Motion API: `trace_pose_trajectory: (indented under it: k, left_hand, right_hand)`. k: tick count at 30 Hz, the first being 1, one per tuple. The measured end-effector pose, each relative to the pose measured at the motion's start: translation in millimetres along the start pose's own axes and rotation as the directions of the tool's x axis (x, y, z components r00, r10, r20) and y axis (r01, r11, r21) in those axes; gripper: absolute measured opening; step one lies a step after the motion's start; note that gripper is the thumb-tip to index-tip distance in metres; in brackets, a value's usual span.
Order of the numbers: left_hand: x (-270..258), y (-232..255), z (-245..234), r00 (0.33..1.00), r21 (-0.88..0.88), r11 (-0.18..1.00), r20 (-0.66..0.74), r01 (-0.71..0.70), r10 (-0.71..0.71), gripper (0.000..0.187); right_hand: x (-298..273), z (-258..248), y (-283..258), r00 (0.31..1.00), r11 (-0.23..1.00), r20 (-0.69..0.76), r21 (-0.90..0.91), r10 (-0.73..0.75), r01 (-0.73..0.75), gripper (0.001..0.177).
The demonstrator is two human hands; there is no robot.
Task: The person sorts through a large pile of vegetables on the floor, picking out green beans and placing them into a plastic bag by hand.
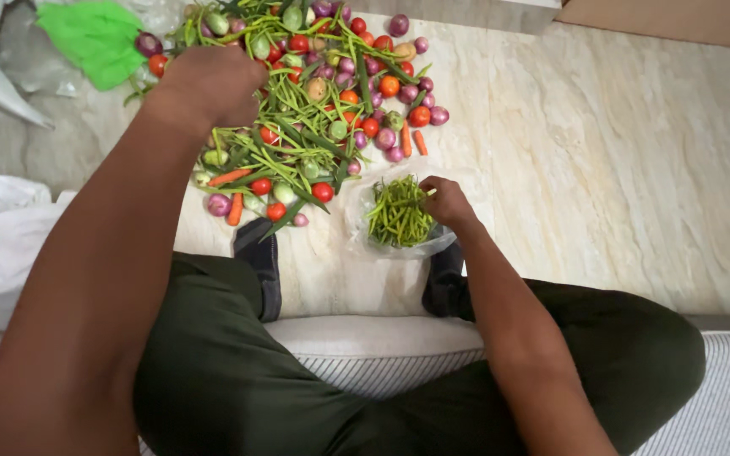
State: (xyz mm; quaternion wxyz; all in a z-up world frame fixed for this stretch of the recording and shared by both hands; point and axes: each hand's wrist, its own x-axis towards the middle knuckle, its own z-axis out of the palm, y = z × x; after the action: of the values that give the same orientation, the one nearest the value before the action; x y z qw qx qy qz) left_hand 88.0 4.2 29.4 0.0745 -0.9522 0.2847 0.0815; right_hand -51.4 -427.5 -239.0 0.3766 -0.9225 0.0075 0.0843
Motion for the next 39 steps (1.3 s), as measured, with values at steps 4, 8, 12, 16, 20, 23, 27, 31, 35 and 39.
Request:
trace_pose_trajectory:
  k: [4,8,12,16,20,23,27,31,35,39]
  left_hand:
    - [-12.1,-5.7,2.7,0.999,-0.056,0.998,-0.032,0.018,-0.020,0.024]
    - [-32.0,-16.9,4.9,0.995,-0.210,0.976,-0.075,0.054,-0.071,0.036]
    - [-33.8,-26.2,5.2,0.992,-0.259,0.959,-0.021,0.115,-0.125,0.039]
    - [-38.5,-35.1,11.8,0.986,-0.322,0.939,-0.068,0.124,-0.153,0.036]
    - [-48.8,-37.3,7.6,0.976,-0.492,0.870,-0.174,0.029,-0.132,0.035]
    - [-57.0,-24.0,1.2,0.963,-0.529,0.847,-0.194,0.060,-0.189,0.036]
    - [-54.5,-24.5,-6.3,0.965,-0.529,0.845,-0.170,0.082,-0.200,0.036]
    - [-44.0,-29.3,2.5,0.965,-0.520,0.850,-0.167,0.087,-0.201,0.040]
    - [-25.5,-35.2,6.4,0.981,-0.408,0.898,-0.027,0.163,-0.190,0.028]
    - [-1.0,-33.0,9.1,0.981,-0.334,0.923,0.089,0.192,-0.172,0.026]
  right_hand:
    - [1.9,-0.8,-4.3,0.999,0.999,-0.007,-0.007,-0.042,0.042,0.026]
    - [2.2,-1.0,-9.2,0.997,0.997,-0.024,-0.050,-0.067,0.066,0.020]
    - [4.1,-2.6,-30.1,0.997,1.000,-0.072,0.013,-0.015,0.016,0.016]
    - [16.3,2.3,-53.8,0.993,0.999,-0.117,0.050,-0.008,0.014,0.020]
    - [46.7,-6.7,-79.4,0.988,0.986,-0.068,0.084,-0.137,0.142,0.020]
    - [86.2,-28.1,-104.5,0.983,0.994,0.167,0.095,-0.070,0.055,0.022]
    - [143.0,-73.1,-128.6,0.952,0.981,0.307,-0.188,0.006,0.054,0.023]
    - [201.8,-117.0,-123.5,0.942,0.842,0.326,-0.484,-0.082,0.240,0.024]
    - [249.6,-137.0,-112.3,0.949,0.653,0.313,-0.727,0.039,0.213,0.020]
    - [289.7,-134.8,-83.5,0.957,0.795,0.288,-0.571,-0.043,0.207,0.024]
